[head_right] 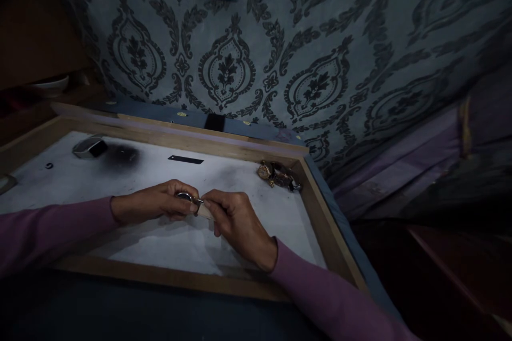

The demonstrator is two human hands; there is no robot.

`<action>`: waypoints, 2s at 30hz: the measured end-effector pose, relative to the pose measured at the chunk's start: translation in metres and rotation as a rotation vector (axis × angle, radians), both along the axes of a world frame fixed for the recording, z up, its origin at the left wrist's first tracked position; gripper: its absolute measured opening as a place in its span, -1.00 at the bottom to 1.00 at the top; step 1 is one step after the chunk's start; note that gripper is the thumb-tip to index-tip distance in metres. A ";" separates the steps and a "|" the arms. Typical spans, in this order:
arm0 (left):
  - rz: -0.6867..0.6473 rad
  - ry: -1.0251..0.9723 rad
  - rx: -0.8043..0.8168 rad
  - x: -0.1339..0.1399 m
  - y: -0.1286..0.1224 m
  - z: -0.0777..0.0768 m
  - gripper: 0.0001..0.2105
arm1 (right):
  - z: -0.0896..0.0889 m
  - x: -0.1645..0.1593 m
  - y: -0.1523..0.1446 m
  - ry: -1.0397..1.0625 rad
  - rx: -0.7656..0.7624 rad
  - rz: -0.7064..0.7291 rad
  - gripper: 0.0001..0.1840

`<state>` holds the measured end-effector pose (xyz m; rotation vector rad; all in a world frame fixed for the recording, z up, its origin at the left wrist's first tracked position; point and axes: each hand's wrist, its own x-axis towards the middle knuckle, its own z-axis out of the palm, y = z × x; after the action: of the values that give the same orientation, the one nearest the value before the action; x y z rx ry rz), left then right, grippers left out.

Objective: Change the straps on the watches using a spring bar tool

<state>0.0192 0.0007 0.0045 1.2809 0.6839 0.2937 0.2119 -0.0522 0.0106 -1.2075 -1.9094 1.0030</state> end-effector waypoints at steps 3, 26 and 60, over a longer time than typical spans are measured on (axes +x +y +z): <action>-0.009 -0.003 0.011 0.000 -0.001 0.000 -0.78 | 0.001 0.000 0.000 0.005 -0.002 0.014 -0.73; 0.013 0.009 0.045 0.001 -0.004 0.004 -0.68 | -0.001 -0.001 -0.002 -0.014 0.131 0.026 -0.72; 0.048 -0.027 0.014 0.002 -0.004 -0.001 -0.75 | -0.002 -0.002 -0.003 0.040 0.007 -0.016 -0.72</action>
<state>0.0213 -0.0034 0.0038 1.2731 0.6912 0.3557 0.2095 -0.0551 0.0089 -1.1878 -1.8683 1.0038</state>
